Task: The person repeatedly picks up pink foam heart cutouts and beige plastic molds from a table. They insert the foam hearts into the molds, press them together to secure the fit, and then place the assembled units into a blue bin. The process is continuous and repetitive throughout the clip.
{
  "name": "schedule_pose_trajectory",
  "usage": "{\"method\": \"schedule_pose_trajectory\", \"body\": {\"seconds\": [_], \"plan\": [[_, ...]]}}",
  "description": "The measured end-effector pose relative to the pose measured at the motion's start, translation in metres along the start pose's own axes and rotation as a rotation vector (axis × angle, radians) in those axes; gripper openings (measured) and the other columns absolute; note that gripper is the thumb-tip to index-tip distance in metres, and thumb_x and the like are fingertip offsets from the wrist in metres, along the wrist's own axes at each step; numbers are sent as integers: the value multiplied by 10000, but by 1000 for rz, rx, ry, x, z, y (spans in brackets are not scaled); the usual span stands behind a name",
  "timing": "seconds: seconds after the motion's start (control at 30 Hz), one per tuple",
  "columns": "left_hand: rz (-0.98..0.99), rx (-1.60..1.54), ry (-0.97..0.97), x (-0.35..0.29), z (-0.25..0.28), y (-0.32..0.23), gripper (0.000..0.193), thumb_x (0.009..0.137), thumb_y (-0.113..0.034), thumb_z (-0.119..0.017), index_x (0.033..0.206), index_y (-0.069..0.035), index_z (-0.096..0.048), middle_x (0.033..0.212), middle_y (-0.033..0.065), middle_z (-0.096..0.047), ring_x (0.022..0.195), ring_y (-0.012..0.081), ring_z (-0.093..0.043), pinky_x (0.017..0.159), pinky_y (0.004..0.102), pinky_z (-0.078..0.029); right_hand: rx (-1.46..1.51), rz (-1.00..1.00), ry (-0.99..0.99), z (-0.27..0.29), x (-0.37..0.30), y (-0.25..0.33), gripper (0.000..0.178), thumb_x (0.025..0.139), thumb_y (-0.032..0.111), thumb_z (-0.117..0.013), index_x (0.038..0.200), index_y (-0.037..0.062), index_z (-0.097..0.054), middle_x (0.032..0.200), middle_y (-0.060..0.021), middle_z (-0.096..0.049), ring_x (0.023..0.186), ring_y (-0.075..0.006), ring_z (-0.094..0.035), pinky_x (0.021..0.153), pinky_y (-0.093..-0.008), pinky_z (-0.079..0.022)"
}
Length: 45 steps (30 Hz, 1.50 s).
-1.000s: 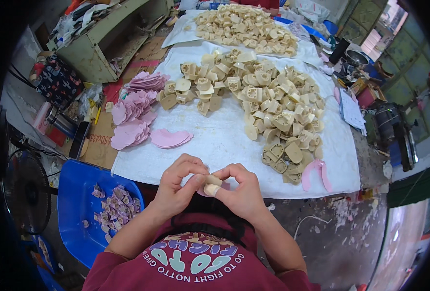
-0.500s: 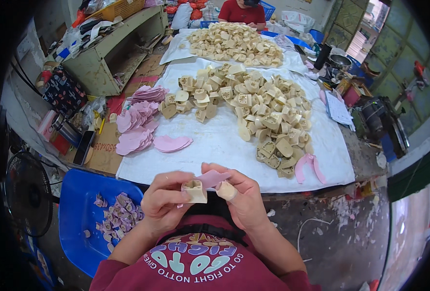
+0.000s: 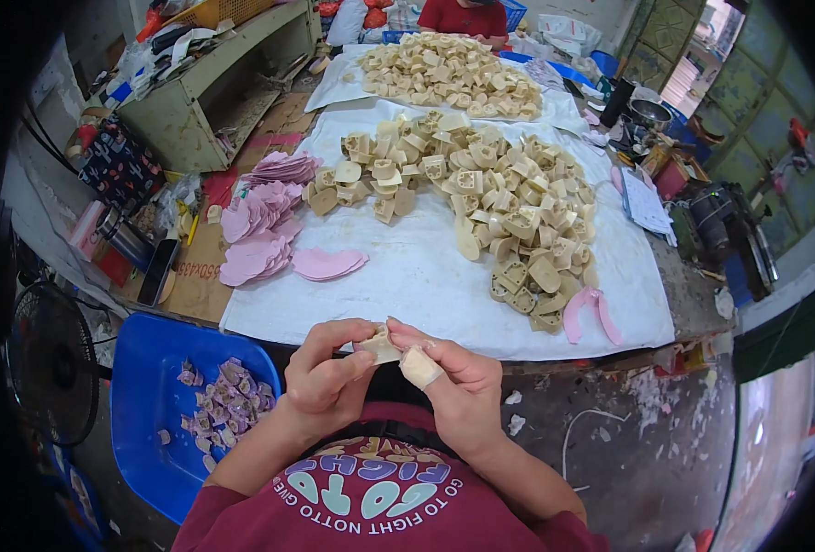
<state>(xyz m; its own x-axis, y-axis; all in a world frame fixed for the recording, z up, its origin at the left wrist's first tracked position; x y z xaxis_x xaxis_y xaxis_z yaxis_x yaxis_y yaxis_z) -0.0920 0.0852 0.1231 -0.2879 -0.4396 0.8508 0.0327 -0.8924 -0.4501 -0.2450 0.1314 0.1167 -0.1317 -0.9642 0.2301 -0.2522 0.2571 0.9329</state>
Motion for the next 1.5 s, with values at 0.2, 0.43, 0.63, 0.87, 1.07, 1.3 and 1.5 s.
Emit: {"method": "schedule_pose_trajectory", "body": {"seconds": [0.2,0.43,0.63,0.87,1.07,1.3,1.5], "plan": [[168,-28,47,-8,-12,28,301,749,159,-652,976,-23,-578,1109,217,-578,861,276,-668,716,318,-557,-676,306,1,-6,19,1,264,821,-9,-675,1082,-40,-649,1120,-220,-662,1042,-269,-664,890,-324,-521],[290,-110,-32,-5,-16,51,304,762,168,-620,999,-19,-588,1194,220,-522,907,245,-659,751,318,-563,-683,289,81,4,48,-19,233,761,-5,-715,978,7,-632,1053,-180,-654,938,-277,-670,804,-310,-533],[629,-348,-44,-8,-32,76,213,805,108,-638,972,-12,-584,1169,161,-533,958,191,-632,759,321,-561,-458,157,132,24,66,-38,178,823,27,-669,998,5,-655,1132,-150,-636,1043,-240,-612,910,-353,-476],[960,-915,-67,11,-49,95,105,860,52,-635,919,-14,-579,1099,92,-546,921,162,-617,794,307,-568,-41,-128,135,49,82,-47,251,842,16,-640,1092,3,-672,1183,-116,-640,1101,-230,-597,974,-365,-443],[885,-623,-158,9,-53,96,76,878,59,-607,920,16,-560,1098,89,-495,896,149,-622,761,291,-595,-681,301,96,36,97,-35,135,787,7,-656,914,53,-656,1135,-110,-654,1196,-328,-535,1012,-428,-392],[747,-331,1,9,-47,98,67,881,61,-592,921,28,-549,1096,115,-485,824,153,-650,706,271,-591,-659,284,166,42,104,-39,113,788,54,-667,899,65,-651,1079,-81,-662,1185,-335,-520,1020,-441,-349],[752,-274,23,5,-56,108,240,900,32,-581,1128,13,-506,1093,132,-556,817,213,-679,694,302,-586,-756,353,95,50,107,-45,122,775,61,-667,896,60,-658,1046,-81,-654,1133,-332,-536,975,-430,-382]]}}
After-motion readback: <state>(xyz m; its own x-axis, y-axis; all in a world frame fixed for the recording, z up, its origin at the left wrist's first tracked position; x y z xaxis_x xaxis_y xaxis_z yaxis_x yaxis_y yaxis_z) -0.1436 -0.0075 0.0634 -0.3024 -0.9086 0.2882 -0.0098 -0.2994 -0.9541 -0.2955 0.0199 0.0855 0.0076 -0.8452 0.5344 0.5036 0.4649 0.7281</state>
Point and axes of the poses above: each hand's wrist, its own x-axis towards the middle knuckle, its own z-axis out of the back of the hand, y = z × x, the point moved 4 cm from there along x, towards the middle knuckle
